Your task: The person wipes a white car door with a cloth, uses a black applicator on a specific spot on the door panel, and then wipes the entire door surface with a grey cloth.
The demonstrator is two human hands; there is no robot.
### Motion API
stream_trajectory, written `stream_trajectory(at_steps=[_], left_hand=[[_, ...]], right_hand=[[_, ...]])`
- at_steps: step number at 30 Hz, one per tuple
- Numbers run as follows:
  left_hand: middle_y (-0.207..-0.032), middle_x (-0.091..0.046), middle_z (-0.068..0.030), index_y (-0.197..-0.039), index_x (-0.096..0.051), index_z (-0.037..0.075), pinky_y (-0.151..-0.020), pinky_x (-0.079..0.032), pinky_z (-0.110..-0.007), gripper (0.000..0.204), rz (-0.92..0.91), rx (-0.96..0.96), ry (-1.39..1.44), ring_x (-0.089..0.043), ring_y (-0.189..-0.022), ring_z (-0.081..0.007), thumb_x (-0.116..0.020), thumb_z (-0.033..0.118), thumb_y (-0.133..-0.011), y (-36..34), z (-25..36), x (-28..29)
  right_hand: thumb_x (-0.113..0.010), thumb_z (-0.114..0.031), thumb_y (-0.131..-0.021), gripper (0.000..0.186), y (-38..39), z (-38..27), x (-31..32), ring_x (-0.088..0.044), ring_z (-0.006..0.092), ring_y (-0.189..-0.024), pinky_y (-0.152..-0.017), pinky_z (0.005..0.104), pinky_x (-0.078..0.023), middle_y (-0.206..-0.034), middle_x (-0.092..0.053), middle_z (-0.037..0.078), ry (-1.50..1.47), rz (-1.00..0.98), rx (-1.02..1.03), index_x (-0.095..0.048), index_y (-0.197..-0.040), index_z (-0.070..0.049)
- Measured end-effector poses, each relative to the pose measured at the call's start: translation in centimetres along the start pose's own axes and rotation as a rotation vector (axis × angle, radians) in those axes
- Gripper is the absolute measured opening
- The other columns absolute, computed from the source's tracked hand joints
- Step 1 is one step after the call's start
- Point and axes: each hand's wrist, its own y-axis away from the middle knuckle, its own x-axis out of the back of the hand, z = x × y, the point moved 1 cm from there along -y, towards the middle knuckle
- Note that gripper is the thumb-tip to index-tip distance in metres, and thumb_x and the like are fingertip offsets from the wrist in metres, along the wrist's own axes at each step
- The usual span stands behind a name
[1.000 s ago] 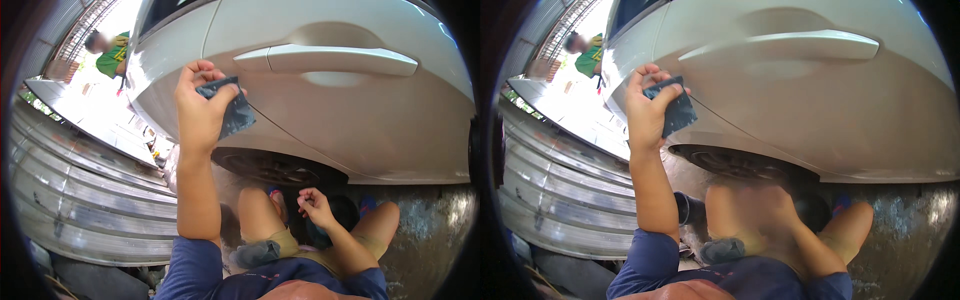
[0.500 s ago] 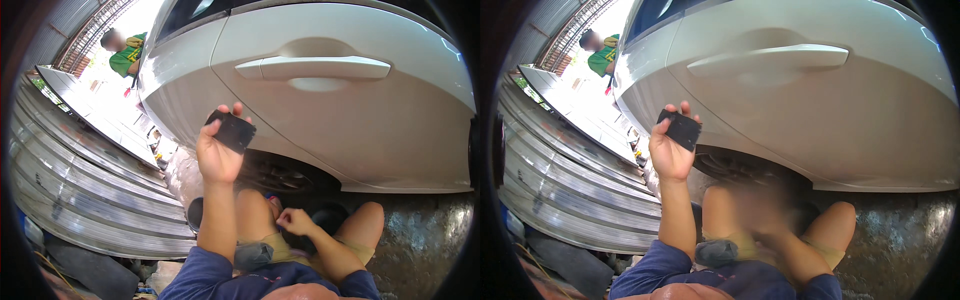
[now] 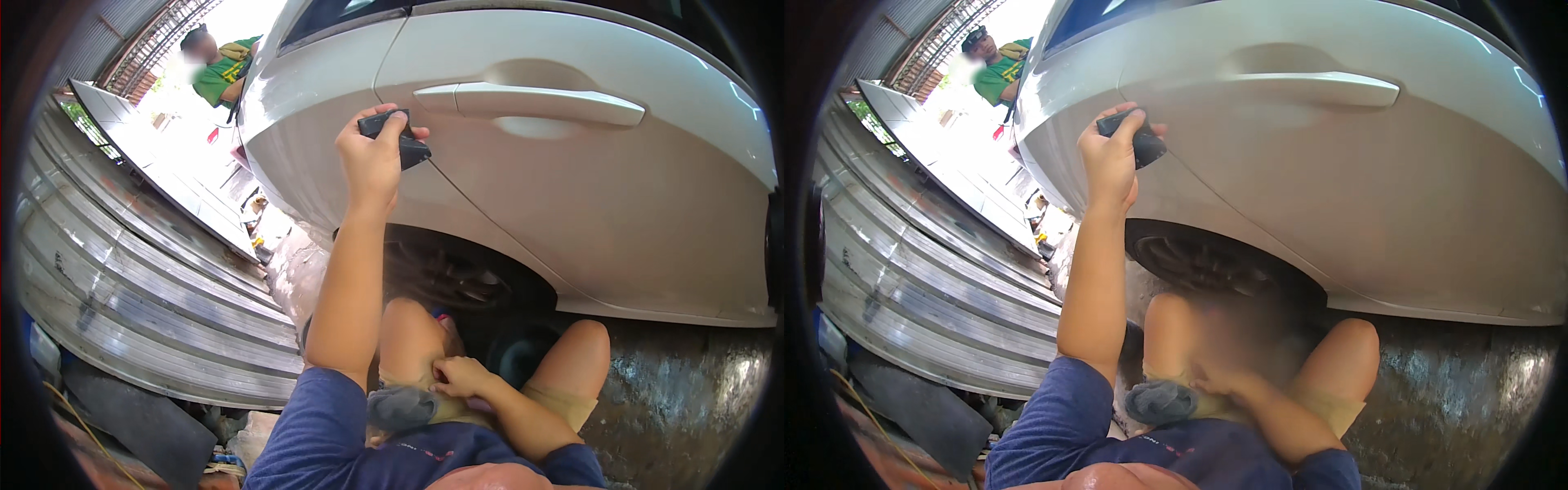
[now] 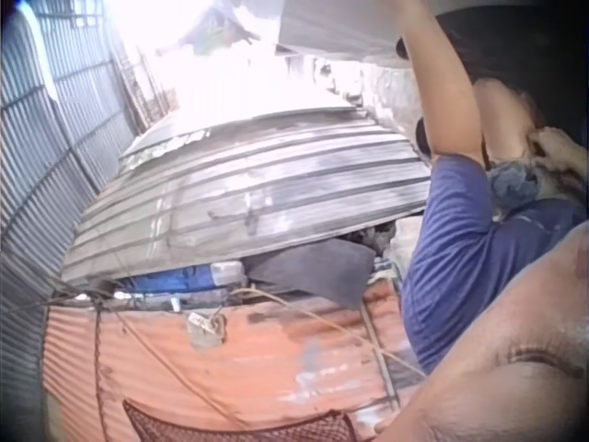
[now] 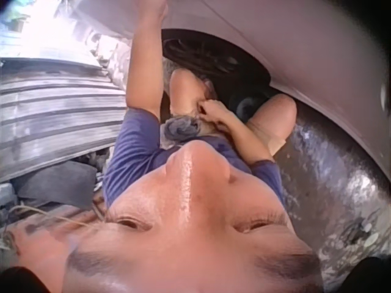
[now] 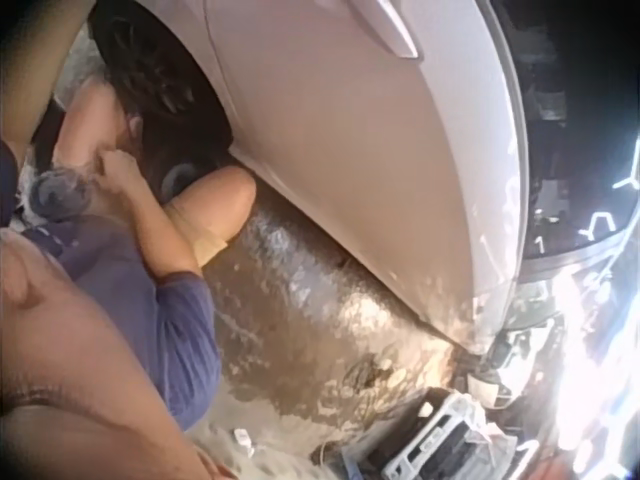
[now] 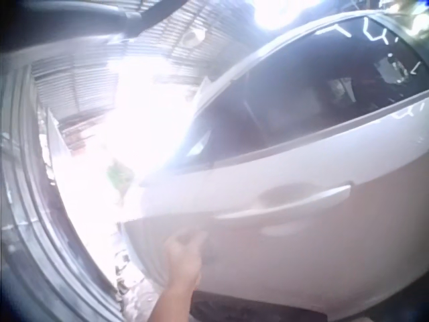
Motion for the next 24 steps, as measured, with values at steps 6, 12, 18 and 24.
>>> stream_trajectory(at_steps=[6, 12, 18, 24], left_hand=[[-0.085, -0.07, -0.0157, -0.104, -0.065, -0.008, -0.058, -0.06, -0.035, 0.023, 0.048, -0.067, -0.124, -0.074, -0.066, -0.027, -0.076, 0.0, -0.086, -0.9, 0.4, -1.1], [-0.084, -0.07, -0.0148, -0.101, -0.067, -0.006, -0.056, -0.06, -0.034, 0.022, 0.079, -0.108, -0.182, -0.074, -0.066, -0.0253, -0.078, 0.001, -0.083, -1.4, 0.1, -1.5], [-0.081, -0.07, -0.0148, -0.097, -0.068, -0.007, -0.054, -0.059, -0.033, 0.021, 0.094, -0.107, -0.259, -0.073, -0.063, -0.0242, -0.078, 0.006, -0.085, -1.6, 0.3, -1.7], [-0.08, -0.071, -0.0156, -0.097, -0.069, -0.009, -0.054, -0.059, -0.032, 0.021, 0.052, -0.073, -0.326, -0.073, -0.063, -0.0242, -0.078, 0.006, -0.086, -1.3, 0.2, -1.6]], right_hand=[[-0.076, -0.042, -0.087, 0.037, -0.7, 0.0, 0.3, -0.072, 0.036, -0.091, -0.078, 0.0486, -0.055, -0.095, -0.073, 0.014, 0.116, -0.103, -0.029, -0.065, -0.095, -0.008], [-0.076, -0.038, -0.086, 0.034, -0.8, -0.1, 1.3, -0.071, 0.0363, -0.093, -0.079, 0.0492, -0.056, -0.097, -0.073, 0.015, 0.144, -0.164, -0.056, -0.066, -0.094, -0.007], [-0.076, -0.037, -0.085, 0.035, -1.1, -0.3, 1.6, -0.072, 0.0371, -0.097, -0.084, 0.0492, -0.057, -0.101, -0.073, 0.016, 0.249, -0.227, -0.055, -0.069, -0.096, -0.005], [-0.076, -0.036, -0.085, 0.038, -1.2, -0.4, 1.8, -0.073, 0.0377, -0.099, -0.085, 0.0487, -0.059, -0.105, -0.074, 0.019, 0.297, -0.25, -0.066, -0.071, -0.102, -0.003]])
